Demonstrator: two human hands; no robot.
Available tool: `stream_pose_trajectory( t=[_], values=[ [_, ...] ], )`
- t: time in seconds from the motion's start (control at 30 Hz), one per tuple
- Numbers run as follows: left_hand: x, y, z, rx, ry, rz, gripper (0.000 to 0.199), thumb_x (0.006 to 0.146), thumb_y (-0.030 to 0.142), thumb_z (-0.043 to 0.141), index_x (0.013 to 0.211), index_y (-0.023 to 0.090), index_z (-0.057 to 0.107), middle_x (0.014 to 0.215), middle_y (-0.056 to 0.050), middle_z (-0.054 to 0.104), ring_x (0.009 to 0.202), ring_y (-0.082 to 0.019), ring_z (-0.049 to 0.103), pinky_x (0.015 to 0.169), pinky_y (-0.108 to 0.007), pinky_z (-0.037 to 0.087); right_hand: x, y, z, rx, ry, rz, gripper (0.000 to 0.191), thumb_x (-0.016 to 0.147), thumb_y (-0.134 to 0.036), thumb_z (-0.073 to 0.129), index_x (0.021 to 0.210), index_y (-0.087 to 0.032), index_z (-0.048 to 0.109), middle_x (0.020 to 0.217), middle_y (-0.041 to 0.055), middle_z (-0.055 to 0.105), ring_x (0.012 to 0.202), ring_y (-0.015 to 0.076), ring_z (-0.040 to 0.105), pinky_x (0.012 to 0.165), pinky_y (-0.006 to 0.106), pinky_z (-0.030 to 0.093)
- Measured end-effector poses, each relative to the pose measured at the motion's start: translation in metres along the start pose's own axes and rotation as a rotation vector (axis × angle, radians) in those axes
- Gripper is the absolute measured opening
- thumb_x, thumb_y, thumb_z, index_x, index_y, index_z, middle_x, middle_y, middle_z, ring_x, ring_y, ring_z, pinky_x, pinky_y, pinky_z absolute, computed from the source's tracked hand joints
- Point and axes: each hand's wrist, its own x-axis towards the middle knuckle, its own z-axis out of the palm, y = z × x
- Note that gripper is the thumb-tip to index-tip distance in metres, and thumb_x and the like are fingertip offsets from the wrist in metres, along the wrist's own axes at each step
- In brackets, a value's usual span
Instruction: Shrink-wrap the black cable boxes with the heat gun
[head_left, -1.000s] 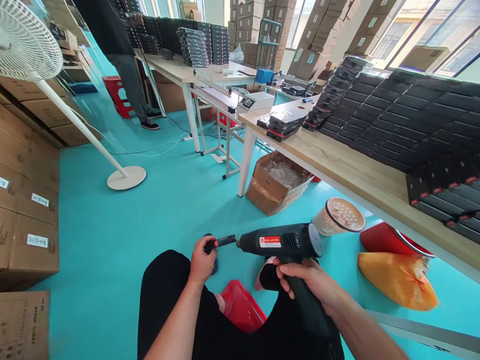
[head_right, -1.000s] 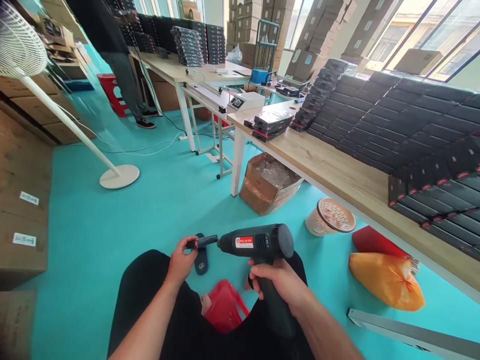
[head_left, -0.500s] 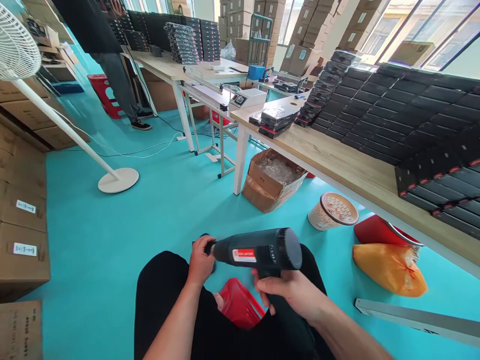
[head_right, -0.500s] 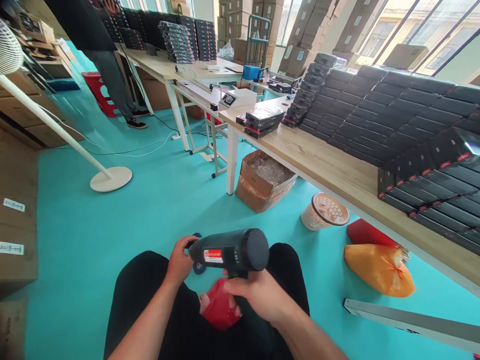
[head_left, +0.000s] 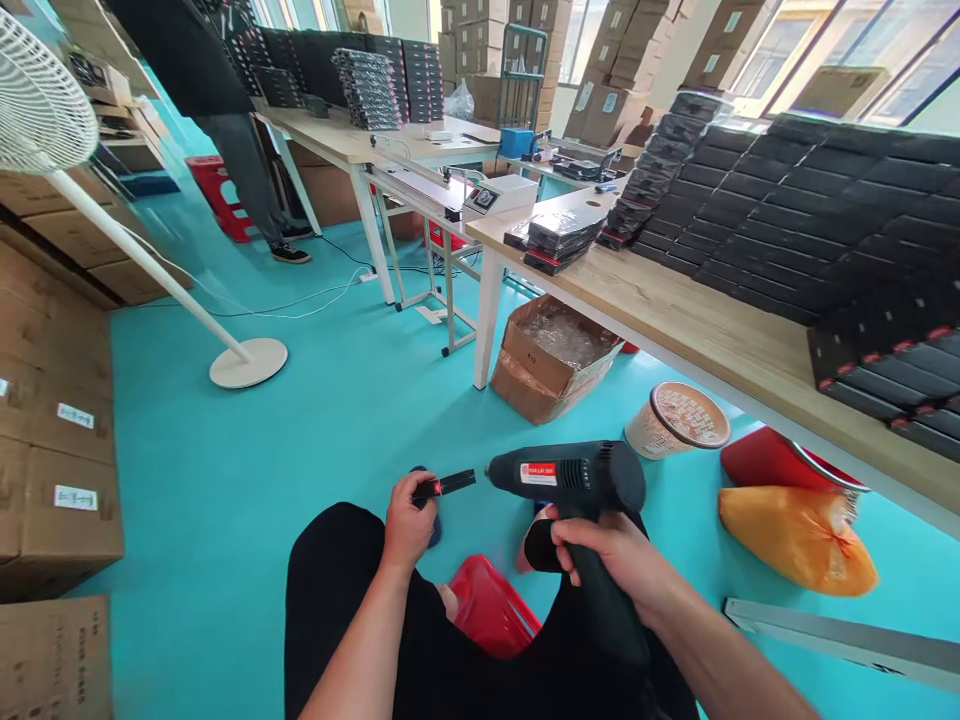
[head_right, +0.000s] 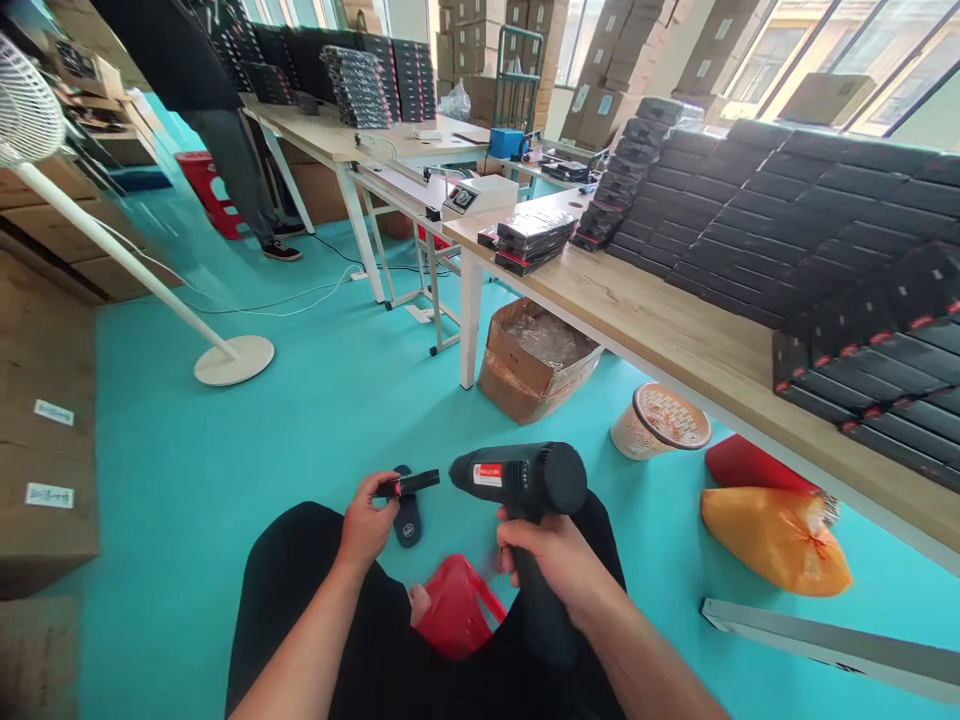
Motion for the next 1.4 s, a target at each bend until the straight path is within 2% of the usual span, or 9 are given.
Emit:
stream_pose_trajectory(
  t=[0.13, 0.33, 0.47, 0.63, 0.8, 0.93, 1.07, 1.2, 1.4],
  values=[
    [0.002, -0.001, 0.004, -0.027, -0.002, -0.030, 0.030, 0.071, 0.027, 0.064, 0.100, 0.022, 0.072, 0.106, -0.008, 0.071, 0.103, -0.027, 0.065, 0.099, -0.043, 0.048, -0.007, 0.005, 0.010, 0.032, -0.228, 0.003, 0.029, 0.071, -0.035, 0.075, 0.090, -0.015, 0.068, 0.055, -0.0007, 0.063, 0.050, 0.0151, 0.052, 0.055, 0.031, 0.042],
    [0.003, 0.001, 0.000, -0.052, 0.005, -0.077, 0.029, 0.072, 0.030, 0.064, 0.098, 0.023, 0.072, 0.102, -0.006, 0.073, 0.099, -0.026, 0.066, 0.096, -0.042, 0.048, 0.001, 0.004, 0.001, 0.051, 0.028, -0.022, 0.032, 0.069, -0.037, 0.076, 0.089, -0.015, 0.067, 0.055, -0.0001, 0.063, 0.052, 0.0155, 0.052, 0.052, 0.029, 0.042],
    [0.004, 0.004, 0.000, -0.080, 0.018, -0.130, 0.030, 0.070, 0.033, 0.067, 0.098, 0.023, 0.072, 0.101, -0.006, 0.074, 0.098, -0.027, 0.066, 0.090, -0.040, 0.049, 0.003, 0.006, -0.008, 0.076, -0.174, -0.018, 0.031, 0.072, -0.035, 0.075, 0.094, -0.013, 0.068, 0.063, 0.0026, 0.068, 0.049, 0.0137, 0.053, 0.051, 0.029, 0.041],
    [0.007, 0.012, 0.000, -0.295, 0.026, -0.263, 0.026, 0.065, 0.031, 0.065, 0.089, 0.022, 0.070, 0.081, -0.002, 0.072, 0.081, -0.024, 0.066, 0.077, -0.036, 0.051, 0.010, 0.007, -0.016, 0.075, 0.003, -0.016, 0.027, 0.075, -0.035, 0.073, 0.090, -0.013, 0.068, 0.056, 0.0004, 0.062, 0.051, 0.0148, 0.055, 0.052, 0.028, 0.043],
    [0.009, 0.022, 0.003, -0.669, -0.025, -0.497, 0.025, 0.064, 0.030, 0.057, 0.086, 0.020, 0.065, 0.071, 0.001, 0.069, 0.065, -0.021, 0.064, 0.065, -0.034, 0.051, 0.016, -0.009, -0.015, 0.077, -0.200, -0.049, 0.028, 0.078, -0.034, 0.074, 0.096, -0.014, 0.069, 0.065, 0.0025, 0.067, 0.054, 0.0156, 0.058, 0.053, 0.028, 0.043],
    [0.009, 0.023, 0.004, -0.783, -0.031, -0.608, 0.027, 0.068, 0.034, 0.056, 0.090, 0.021, 0.063, 0.074, -0.003, 0.070, 0.065, -0.022, 0.065, 0.064, -0.036, 0.052, 0.013, -0.017, -0.001, -0.045, -0.292, -0.072, 0.019, 0.080, -0.028, 0.071, 0.094, -0.017, 0.067, 0.058, 0.0001, 0.065, 0.053, 0.0169, 0.057, 0.056, 0.030, 0.045],
    [0.011, 0.013, -0.002, -0.826, 0.044, -0.646, 0.018, 0.068, 0.034, 0.053, 0.083, 0.023, 0.056, 0.067, 0.000, 0.063, 0.058, -0.020, 0.062, 0.061, -0.037, 0.052, -0.002, 0.001, -0.004, -0.233, -0.361, 0.005, 0.011, 0.076, -0.028, 0.070, 0.078, -0.019, 0.065, 0.057, -0.0014, 0.061, 0.054, 0.0166, 0.055, 0.055, 0.031, 0.046],
    [0.014, 0.008, -0.008, -0.869, 0.117, -0.710, 0.015, 0.072, 0.035, 0.052, 0.080, 0.023, 0.056, 0.062, 0.001, 0.059, 0.051, -0.019, 0.058, 0.057, -0.036, 0.053, -0.017, 0.025, -0.021, -0.360, -0.309, 0.141, 0.018, 0.072, -0.032, 0.071, 0.068, -0.019, 0.060, 0.057, -0.0012, 0.057, 0.054, 0.0159, 0.053, 0.053, 0.031, 0.045],
    [0.010, 0.031, -0.018, -0.919, -0.030, -0.832, 0.062, 0.083, 0.077, 0.047, 0.094, 0.019, 0.066, 0.072, -0.005, 0.067, 0.062, -0.023, 0.066, 0.055, -0.037, 0.055, -0.020, 0.042, -0.039, 0.006, -0.189, 0.195, 0.028, 0.070, -0.037, 0.076, 0.087, -0.015, 0.070, 0.064, 0.0009, 0.063, 0.055, 0.0150, 0.055, 0.051, 0.027, 0.045]
  ],
)
